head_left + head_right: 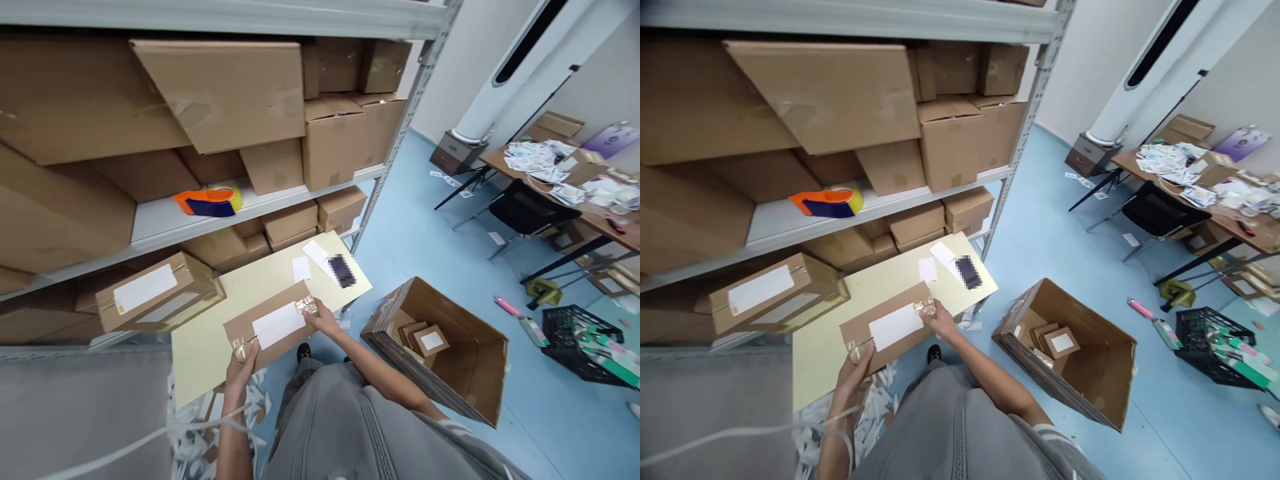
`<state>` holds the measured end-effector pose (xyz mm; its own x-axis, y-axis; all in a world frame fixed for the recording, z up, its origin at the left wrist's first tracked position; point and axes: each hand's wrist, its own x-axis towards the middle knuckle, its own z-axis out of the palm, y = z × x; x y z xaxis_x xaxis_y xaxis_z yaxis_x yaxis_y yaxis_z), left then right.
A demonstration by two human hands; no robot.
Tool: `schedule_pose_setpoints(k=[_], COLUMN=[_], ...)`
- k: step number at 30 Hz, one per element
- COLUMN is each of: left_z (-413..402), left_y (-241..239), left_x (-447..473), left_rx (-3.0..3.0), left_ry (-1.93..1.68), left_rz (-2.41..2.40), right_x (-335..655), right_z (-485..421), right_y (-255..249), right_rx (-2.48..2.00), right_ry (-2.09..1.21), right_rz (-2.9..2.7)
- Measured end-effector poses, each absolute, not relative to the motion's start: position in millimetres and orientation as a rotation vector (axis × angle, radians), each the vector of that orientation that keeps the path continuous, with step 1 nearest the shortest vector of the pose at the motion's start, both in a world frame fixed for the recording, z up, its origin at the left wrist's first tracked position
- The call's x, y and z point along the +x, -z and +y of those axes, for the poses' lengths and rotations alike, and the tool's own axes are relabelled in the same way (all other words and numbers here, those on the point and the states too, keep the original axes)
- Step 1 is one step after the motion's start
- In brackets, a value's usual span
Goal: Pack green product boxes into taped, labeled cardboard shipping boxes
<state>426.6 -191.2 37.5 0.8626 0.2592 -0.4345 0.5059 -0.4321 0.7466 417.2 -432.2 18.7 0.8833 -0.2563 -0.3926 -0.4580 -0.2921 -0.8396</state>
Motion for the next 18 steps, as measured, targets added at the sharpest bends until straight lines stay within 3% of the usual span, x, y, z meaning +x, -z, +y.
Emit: schedule_pose_setpoints(k=[12, 18], left_z=[-322, -342], left_y=[-41, -27], left_x=[406, 376], left_rx=[1.962, 1.993], left_ry=[0.587, 0.543], left_rz=[0.226, 0.199], right_x=[332, 295], right_z=[-550, -568], right_y=[-68, -69], right_rx=[-1.885, -1.867], right_ry=[0.101, 0.172], right_rz=[0.89, 0.898])
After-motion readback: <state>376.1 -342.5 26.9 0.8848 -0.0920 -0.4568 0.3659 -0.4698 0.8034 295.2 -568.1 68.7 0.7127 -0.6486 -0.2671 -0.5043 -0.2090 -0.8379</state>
